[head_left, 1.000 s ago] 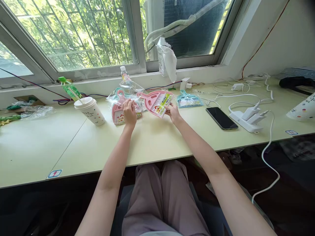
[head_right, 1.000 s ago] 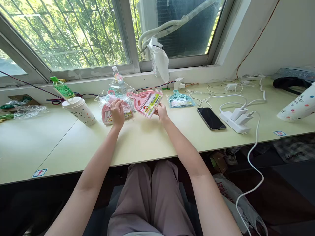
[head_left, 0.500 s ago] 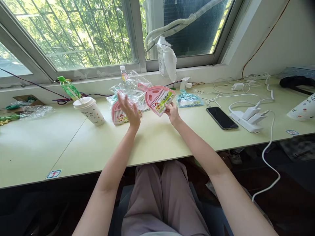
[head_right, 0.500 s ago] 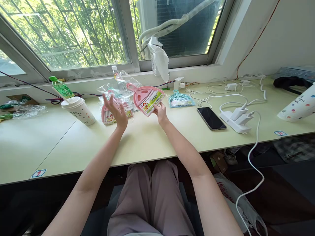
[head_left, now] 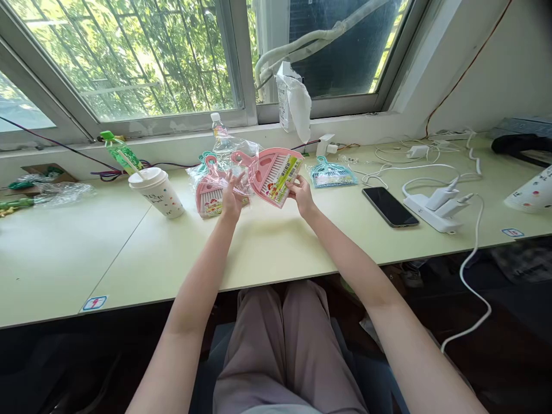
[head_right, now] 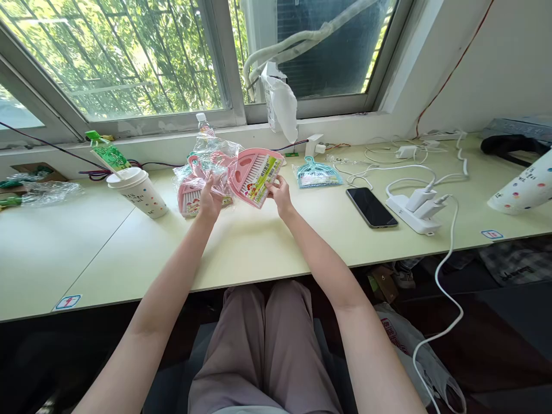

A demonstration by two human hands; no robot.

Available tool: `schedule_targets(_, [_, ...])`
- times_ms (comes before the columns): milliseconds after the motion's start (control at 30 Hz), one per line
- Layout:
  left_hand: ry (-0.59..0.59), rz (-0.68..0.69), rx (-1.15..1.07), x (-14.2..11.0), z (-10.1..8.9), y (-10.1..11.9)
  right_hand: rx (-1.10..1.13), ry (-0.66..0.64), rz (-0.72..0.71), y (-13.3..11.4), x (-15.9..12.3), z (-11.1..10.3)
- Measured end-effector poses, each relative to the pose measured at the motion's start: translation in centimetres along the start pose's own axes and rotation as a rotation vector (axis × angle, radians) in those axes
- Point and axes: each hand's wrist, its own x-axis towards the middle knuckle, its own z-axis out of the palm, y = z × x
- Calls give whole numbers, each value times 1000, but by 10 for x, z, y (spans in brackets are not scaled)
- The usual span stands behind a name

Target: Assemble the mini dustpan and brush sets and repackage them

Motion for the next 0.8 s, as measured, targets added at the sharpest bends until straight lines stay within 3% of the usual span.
schedule_targets(133, [-13, 9, 9, -2, 3, -1, -27, -49, 11, 1, -2, 3])
schedule_targets(400, [-177, -199, 140, -16, 16, -14, 38, -44, 34, 3, 1, 2])
schedule_targets(633, [-177, -239, 212, -19, 17, -14, 13, -64, 54, 0, -2, 7])
schedule_targets(800, [-323, -340, 271, -27, 22, -14, 27, -19, 58, -2, -4, 10])
